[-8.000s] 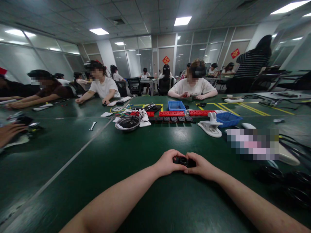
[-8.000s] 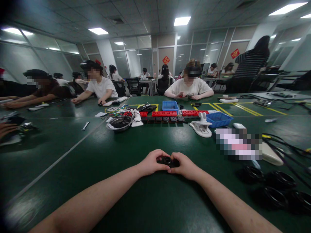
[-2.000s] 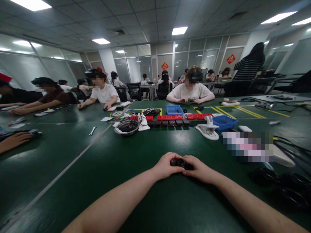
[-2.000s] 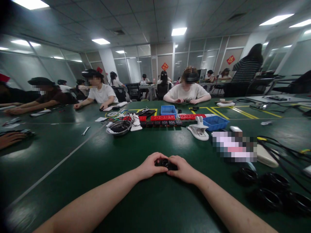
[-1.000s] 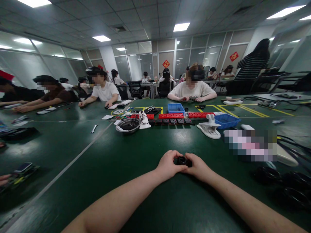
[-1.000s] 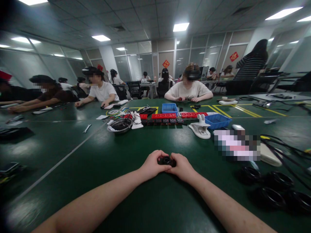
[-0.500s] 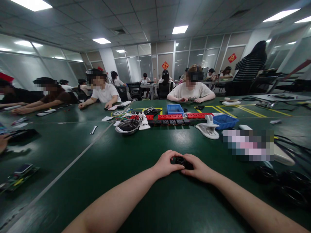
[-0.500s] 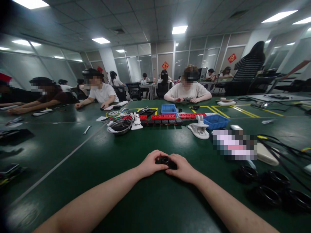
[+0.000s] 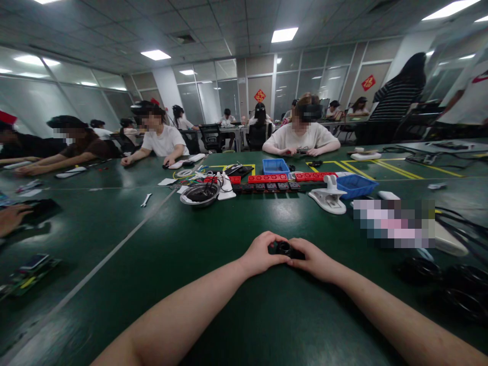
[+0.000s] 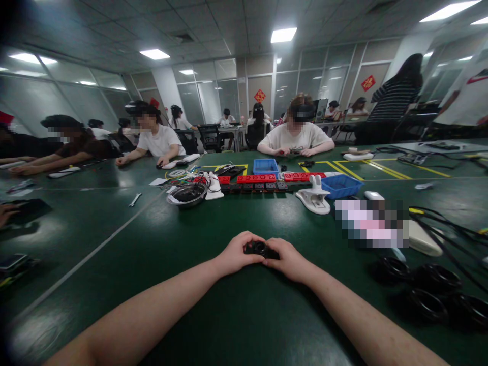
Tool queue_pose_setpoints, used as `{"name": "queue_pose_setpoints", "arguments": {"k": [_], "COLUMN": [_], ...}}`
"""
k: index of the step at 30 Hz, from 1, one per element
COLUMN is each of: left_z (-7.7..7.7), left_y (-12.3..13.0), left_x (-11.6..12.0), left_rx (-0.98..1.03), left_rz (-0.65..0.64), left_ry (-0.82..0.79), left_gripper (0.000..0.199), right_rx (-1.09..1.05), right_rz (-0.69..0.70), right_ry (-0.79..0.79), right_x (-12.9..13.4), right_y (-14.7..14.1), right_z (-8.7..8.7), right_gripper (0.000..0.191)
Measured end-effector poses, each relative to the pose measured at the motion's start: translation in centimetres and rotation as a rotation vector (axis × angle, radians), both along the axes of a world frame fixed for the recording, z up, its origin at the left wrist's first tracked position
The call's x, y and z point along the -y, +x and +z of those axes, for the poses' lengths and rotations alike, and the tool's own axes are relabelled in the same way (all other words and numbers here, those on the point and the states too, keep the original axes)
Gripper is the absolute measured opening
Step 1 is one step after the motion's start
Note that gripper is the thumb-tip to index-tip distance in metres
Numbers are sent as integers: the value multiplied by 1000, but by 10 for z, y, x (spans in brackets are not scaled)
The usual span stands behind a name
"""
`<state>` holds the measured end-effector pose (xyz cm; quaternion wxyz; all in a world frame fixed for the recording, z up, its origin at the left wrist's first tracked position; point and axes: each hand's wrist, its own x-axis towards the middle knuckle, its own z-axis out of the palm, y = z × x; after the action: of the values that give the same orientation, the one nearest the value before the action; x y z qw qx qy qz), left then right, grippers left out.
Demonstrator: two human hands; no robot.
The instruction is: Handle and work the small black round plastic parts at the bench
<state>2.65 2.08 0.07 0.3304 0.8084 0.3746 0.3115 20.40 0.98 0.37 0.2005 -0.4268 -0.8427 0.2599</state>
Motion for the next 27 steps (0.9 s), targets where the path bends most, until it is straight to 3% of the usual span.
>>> {"name": "queue_pose_setpoints", "arguments": {"k": [12,19,24,27], "left_z": [1,0,-3,-5], "left_y": [0,6,13,12], "left_x": [0,5,10,8], "left_rx": [-4,14,4,14], "left_rz": [22,84,227,231], "left_ry": [-13,-16,23,41], "left_gripper": [37,34,33,32], "right_rx": [-12,-54,74,159], "right_rz": [-28,-158,-374,-431], "right_ry": [-13,-77,81,182], "right_x": [0,-1,2,5], "right_y": [0,-3,-15,-21], "right_z": [-1,-7,-15,-16], "right_gripper": [19,20,26,21]}}
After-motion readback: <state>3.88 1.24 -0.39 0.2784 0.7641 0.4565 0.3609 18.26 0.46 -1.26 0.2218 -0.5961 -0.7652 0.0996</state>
